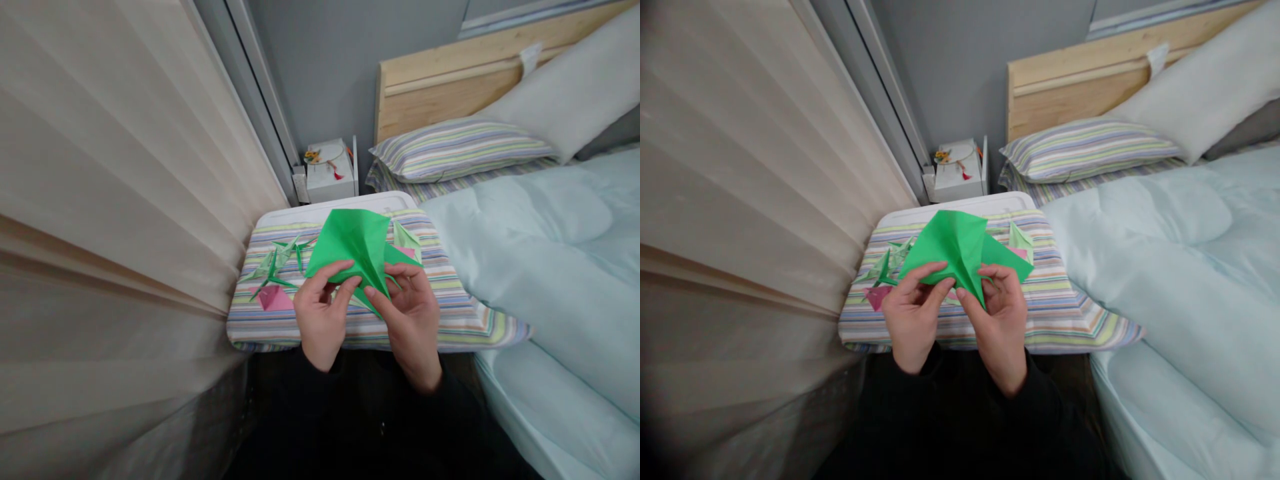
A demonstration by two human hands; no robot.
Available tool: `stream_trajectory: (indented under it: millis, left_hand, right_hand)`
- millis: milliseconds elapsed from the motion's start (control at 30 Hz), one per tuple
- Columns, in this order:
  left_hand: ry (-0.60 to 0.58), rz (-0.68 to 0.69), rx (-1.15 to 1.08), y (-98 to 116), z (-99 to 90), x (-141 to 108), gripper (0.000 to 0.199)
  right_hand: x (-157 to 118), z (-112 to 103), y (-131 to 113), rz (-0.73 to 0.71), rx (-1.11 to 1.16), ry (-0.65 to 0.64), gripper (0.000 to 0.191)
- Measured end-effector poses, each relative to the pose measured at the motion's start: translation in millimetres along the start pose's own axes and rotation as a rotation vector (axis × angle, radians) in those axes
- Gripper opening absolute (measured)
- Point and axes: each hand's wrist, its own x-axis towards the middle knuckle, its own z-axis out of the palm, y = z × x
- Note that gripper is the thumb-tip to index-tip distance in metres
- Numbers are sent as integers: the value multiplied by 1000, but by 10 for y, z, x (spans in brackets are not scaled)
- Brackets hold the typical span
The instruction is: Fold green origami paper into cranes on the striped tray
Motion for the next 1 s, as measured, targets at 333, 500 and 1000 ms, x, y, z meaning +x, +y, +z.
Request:
stream_trajectory:
  millis: [333, 500, 1000]
  left_hand:
    - [-21, 191, 177, 24, 2, -36, 11]
    - [-77, 355, 281, 57, -12, -37, 12]
    - [4, 272, 221, 30, -74, -57, 19]
  right_hand:
    - [-28, -132, 96, -210, -431, -60, 9]
    - [32, -127, 8, -409, -618, -65, 6]
    - [187, -229, 41, -627, -834, -101, 10]
